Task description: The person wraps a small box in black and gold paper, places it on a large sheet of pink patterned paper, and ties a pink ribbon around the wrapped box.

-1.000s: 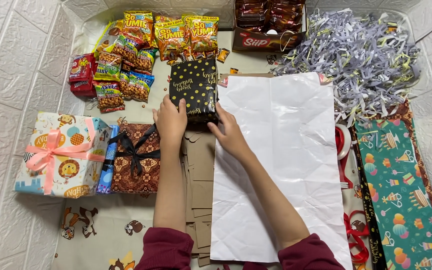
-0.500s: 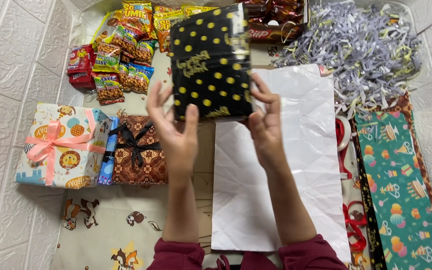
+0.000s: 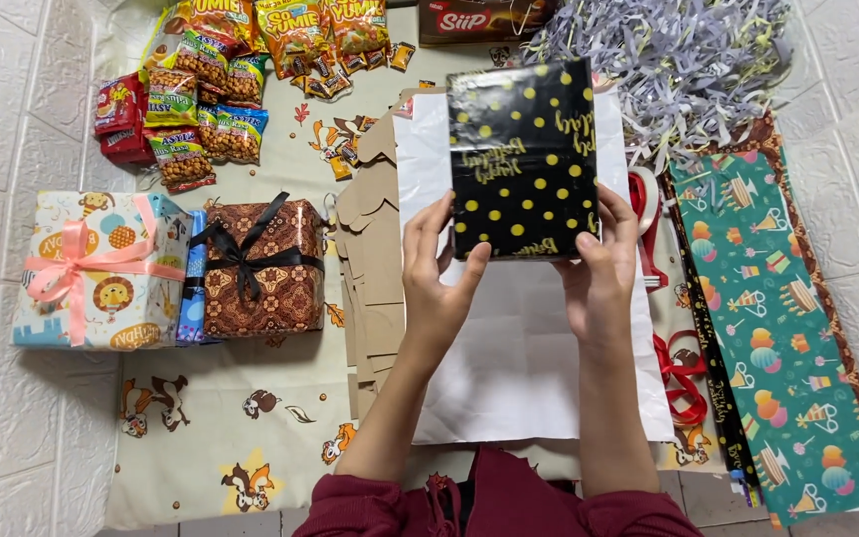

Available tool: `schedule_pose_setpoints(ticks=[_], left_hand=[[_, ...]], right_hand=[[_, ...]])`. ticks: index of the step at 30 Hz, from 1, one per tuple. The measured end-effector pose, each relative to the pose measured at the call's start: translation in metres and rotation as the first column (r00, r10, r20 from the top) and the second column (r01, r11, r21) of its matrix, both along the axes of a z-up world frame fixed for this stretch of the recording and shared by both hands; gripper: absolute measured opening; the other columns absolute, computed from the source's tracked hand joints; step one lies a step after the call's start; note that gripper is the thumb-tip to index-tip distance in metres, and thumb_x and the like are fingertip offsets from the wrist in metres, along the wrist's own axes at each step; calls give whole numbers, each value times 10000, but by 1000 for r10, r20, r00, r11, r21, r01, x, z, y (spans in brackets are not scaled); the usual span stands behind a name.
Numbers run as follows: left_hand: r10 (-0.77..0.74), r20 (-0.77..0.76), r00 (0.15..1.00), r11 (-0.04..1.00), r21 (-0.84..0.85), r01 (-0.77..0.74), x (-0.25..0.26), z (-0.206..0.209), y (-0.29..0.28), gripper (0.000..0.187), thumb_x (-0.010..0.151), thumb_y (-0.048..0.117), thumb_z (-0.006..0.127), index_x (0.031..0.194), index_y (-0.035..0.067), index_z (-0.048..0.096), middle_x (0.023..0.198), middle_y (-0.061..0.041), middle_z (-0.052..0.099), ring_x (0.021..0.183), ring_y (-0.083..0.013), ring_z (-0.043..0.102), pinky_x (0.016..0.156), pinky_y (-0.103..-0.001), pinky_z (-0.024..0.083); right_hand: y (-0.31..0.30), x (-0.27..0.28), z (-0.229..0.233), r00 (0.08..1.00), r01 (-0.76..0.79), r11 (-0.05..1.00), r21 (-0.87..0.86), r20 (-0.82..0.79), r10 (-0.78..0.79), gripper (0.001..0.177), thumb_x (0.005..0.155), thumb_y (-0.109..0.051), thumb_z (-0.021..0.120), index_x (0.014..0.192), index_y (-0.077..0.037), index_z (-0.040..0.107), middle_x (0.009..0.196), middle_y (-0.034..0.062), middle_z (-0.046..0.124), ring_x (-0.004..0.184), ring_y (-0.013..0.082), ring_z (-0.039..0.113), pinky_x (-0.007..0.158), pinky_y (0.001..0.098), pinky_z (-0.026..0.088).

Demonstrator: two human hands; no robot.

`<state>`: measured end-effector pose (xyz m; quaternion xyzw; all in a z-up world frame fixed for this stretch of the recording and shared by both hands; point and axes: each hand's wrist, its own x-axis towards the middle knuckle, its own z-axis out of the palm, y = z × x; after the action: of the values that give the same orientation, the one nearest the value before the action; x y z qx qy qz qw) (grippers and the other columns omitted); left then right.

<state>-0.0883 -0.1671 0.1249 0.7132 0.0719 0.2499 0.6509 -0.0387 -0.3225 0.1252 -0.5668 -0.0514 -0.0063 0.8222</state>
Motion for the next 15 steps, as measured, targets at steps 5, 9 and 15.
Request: schedule_pose_setpoints(ticks=[5,9,15], left_hand=[[-226,100,969,881,-404,247,-1,-31,-15,512,918,98,585,1381,74,366,1438,-114,345,1344,-349,356,1086,-430,331],[-186,-177,966,946,234,225,15,-90,-28,452,920,46,490,1351,32,356,1393,-185,359,1355,-398,315,1135,-500,252],[29,-634,773,540,661,522,18,-107,-28,695,915,428,532,1476,101,284,1552,-171,187,1427,-429,58,1076,-662,-61]], right_hand=[[-24,-1,-17,987,101,994,51,-133,-94,512,849,-266,561,1314,-142,386,1250,35,403,1035,226,472,841,507,522],[-39,-3,-27,968,181,982,51,-185,-169,475,860,-220,528,1315,-156,409,1204,14,449,1013,201,493,831,530,523],[-50,-1,-34,964,185,978,93,-213,-162,489,840,-216,536,1313,-170,421,1167,22,479,1000,210,523,830,561,527]])
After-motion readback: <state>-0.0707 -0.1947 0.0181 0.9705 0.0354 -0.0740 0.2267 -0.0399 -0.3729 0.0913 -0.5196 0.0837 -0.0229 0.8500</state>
